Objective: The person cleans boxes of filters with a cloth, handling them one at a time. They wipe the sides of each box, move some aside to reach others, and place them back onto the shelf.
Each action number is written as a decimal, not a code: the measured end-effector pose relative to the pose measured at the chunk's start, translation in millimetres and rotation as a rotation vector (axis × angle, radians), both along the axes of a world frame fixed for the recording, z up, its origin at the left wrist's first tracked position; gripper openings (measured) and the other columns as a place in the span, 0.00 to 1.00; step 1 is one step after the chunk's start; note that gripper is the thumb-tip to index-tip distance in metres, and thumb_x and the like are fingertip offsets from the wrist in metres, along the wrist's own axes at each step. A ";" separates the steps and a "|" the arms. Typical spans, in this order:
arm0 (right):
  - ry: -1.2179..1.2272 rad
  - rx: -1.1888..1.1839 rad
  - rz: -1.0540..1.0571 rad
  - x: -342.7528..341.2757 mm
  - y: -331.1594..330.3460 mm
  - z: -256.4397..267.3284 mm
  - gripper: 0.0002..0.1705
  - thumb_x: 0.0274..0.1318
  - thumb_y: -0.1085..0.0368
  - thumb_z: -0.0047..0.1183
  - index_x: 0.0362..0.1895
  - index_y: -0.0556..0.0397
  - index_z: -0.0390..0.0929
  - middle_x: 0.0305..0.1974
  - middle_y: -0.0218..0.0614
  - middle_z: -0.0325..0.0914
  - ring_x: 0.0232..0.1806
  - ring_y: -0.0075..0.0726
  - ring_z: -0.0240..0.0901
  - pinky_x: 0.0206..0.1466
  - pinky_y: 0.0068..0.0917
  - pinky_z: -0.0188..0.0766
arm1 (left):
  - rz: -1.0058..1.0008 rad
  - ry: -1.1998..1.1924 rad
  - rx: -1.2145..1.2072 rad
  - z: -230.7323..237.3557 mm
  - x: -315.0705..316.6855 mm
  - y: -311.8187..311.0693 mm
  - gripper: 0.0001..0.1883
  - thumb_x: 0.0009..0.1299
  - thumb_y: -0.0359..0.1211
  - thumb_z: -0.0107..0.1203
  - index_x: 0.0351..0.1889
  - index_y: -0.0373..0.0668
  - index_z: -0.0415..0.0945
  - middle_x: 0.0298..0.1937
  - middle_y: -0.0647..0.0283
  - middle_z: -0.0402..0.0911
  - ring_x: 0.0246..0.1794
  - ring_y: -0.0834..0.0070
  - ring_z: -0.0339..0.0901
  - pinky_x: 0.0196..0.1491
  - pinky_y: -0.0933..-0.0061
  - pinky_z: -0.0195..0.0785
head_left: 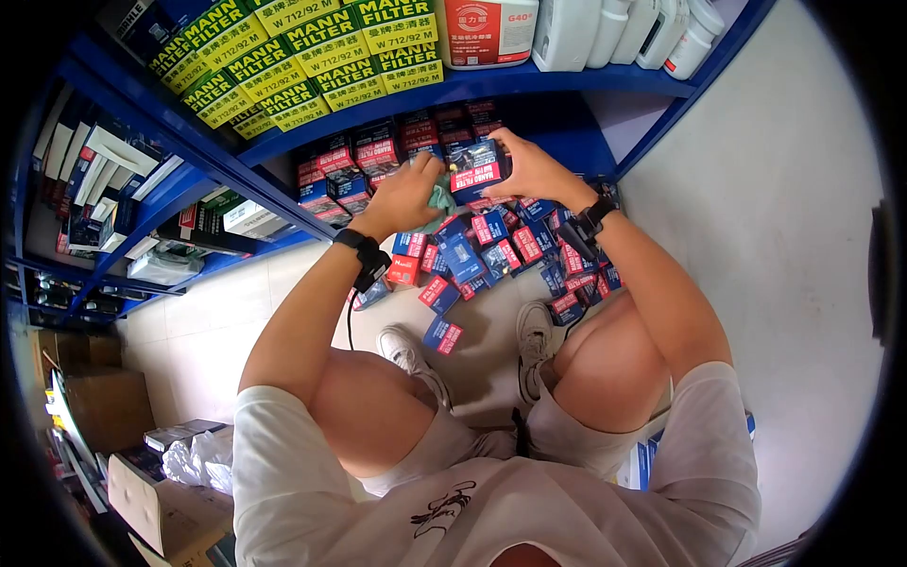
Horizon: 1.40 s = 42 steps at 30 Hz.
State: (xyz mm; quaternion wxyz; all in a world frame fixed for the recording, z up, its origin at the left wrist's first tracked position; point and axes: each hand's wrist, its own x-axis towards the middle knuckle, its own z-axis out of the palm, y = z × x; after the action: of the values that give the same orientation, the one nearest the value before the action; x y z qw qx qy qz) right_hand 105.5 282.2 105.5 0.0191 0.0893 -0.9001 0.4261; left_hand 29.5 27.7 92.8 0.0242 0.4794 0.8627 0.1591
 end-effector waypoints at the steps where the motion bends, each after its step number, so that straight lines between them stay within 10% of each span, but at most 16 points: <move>1: -0.041 -0.053 0.025 0.4 -3.0 2.6 0.52 0.33 0.56 0.78 0.65 0.56 0.66 0.53 0.55 0.76 0.57 0.56 0.74 0.62 0.38 0.70 | -0.012 -0.001 0.034 -1.2 -0.8 0.4 0.32 0.53 0.33 0.68 0.56 0.41 0.66 0.54 0.53 0.69 0.52 0.48 0.75 0.52 0.50 0.73; 42: 0.077 0.105 0.098 3.1 -29.0 -5.9 0.53 0.33 0.65 0.77 0.69 0.50 0.69 0.62 0.44 0.67 0.65 0.55 0.63 0.71 0.39 0.60 | 0.105 -0.064 0.061 -5.9 6.1 14.9 0.33 0.56 0.34 0.68 0.56 0.32 0.66 0.54 0.45 0.69 0.53 0.44 0.74 0.55 0.49 0.71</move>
State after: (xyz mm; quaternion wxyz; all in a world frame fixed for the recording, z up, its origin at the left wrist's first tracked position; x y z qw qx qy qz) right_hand 108.6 253.1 99.6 0.0282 0.1506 -0.9142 0.3752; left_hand 35.6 42.7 86.9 0.0286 0.4286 0.8802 0.2019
